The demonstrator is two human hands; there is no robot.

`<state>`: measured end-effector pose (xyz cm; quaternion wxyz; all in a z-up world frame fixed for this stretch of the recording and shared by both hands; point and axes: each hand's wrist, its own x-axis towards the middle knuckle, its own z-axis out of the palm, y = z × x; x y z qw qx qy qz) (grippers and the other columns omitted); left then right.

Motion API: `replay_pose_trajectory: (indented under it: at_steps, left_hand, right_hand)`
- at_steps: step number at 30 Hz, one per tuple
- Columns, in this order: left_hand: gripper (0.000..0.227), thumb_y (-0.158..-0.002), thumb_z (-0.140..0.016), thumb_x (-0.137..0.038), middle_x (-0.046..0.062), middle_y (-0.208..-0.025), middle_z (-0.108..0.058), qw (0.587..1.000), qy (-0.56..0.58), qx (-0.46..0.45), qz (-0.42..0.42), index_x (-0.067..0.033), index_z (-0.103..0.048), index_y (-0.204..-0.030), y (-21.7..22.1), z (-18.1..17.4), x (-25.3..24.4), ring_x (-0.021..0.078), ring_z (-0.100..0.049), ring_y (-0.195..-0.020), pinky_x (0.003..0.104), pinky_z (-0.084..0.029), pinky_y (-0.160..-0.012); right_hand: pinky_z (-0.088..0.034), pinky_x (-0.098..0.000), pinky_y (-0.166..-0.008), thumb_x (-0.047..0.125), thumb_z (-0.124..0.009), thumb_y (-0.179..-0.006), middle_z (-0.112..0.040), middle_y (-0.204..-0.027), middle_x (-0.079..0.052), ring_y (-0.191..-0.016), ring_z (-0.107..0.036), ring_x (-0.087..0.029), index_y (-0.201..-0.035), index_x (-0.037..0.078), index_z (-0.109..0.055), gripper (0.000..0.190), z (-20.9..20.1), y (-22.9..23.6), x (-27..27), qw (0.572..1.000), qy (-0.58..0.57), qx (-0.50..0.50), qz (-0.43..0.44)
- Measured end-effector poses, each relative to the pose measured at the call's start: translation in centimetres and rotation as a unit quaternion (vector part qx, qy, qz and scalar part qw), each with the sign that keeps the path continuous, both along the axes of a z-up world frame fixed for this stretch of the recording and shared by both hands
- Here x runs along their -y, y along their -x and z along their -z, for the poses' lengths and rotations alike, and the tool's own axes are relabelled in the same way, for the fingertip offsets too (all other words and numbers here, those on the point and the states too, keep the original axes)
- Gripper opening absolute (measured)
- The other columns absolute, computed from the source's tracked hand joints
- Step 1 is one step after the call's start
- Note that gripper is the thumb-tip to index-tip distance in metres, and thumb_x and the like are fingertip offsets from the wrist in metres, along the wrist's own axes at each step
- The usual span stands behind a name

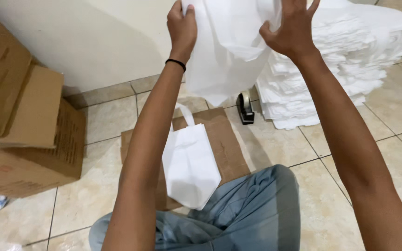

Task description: The person sits on the floor and repeatedly picks up white plastic bags from a large stack. They fold each bag neatly and place it into a growing pile on a piece of cardboard. The person continues this process, handling the bags one by one.

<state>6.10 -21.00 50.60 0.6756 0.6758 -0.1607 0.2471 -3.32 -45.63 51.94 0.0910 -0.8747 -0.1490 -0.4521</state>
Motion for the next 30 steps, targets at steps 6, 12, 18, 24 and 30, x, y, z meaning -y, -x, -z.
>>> replay_pose_trajectory:
  at_steps: [6, 12, 18, 24, 30]
  left_hand:
    - [0.012, -0.073, -0.033, -0.006, -0.003, -0.064, -0.028, 0.924, 0.072, -0.366, -0.086, -0.0165, -0.029, -0.069, 1.0, 9.7, -13.1, 0.0137, -0.021, -0.057, 0.034, -0.015, -0.052]
    - [0.056, -0.083, -0.044, -0.019, 0.021, -0.127, -0.061, 0.859, 0.0, -0.505, -0.082, 0.0077, -0.057, -0.13, 4.1, 28.7, -19.8, 0.0368, -0.058, -0.123, 0.052, -0.049, -0.096]
    - [0.054, -0.083, -0.049, -0.018, 0.025, -0.118, -0.066, 0.792, -0.165, -0.587, -0.031, 0.0071, -0.059, -0.129, 10.7, 41.4, -20.3, 0.0414, -0.06, -0.117, 0.052, -0.051, -0.092]
    - [0.052, -0.08, -0.054, -0.014, 0.021, -0.117, -0.066, 0.775, -0.269, -0.57, -0.037, 0.0012, -0.052, -0.13, 10.3, 50.9, -19.8, 0.0347, -0.065, -0.113, 0.047, -0.053, -0.094]
    - [0.056, -0.079, -0.056, -0.015, 0.022, -0.119, -0.061, 0.761, -0.394, -0.513, -0.052, 0.0042, -0.044, -0.131, 10.1, 47.8, -18.4, 0.0378, -0.063, -0.115, 0.045, -0.055, -0.093]
  right_hand:
    - [-0.033, -0.0449, -0.091, 0.028, -0.057, -0.088, -0.06, -0.099, -0.01, -0.092, -0.056, -0.028, -0.133, 0.011, -0.052, 0.048, 4.1, -2.3, -10.0, 0.91, -0.103, -0.389, -0.099]
    - [-0.057, -0.0496, -0.072, 0.037, -0.056, -0.097, -0.068, -0.1, -0.023, -0.081, -0.07, -0.034, -0.122, 0.004, -0.066, 0.042, 29.7, -13.1, -10.1, 0.753, -0.253, -0.575, -0.196]
    - [-0.061, -0.0507, -0.077, 0.034, -0.056, -0.092, -0.067, -0.113, -0.027, -0.095, -0.071, -0.041, -0.124, 0.002, -0.066, 0.045, 38.3, -4.9, -16.8, 0.657, -0.123, -0.737, -0.099]
    - [-0.058, -0.0498, -0.085, 0.023, -0.058, -0.088, -0.068, -0.108, -0.026, -0.102, -0.068, -0.043, -0.107, 0.008, -0.076, 0.03, 46.3, -4.1, -16.7, 0.751, -0.07, -0.645, -0.121]
    - [-0.051, -0.0485, -0.09, 0.013, -0.064, -0.084, -0.058, -0.114, -0.012, -0.115, -0.058, -0.035, -0.109, 0.015, -0.057, 0.026, 45.8, -5.1, -17.7, 0.834, 0.03, -0.532, -0.142]
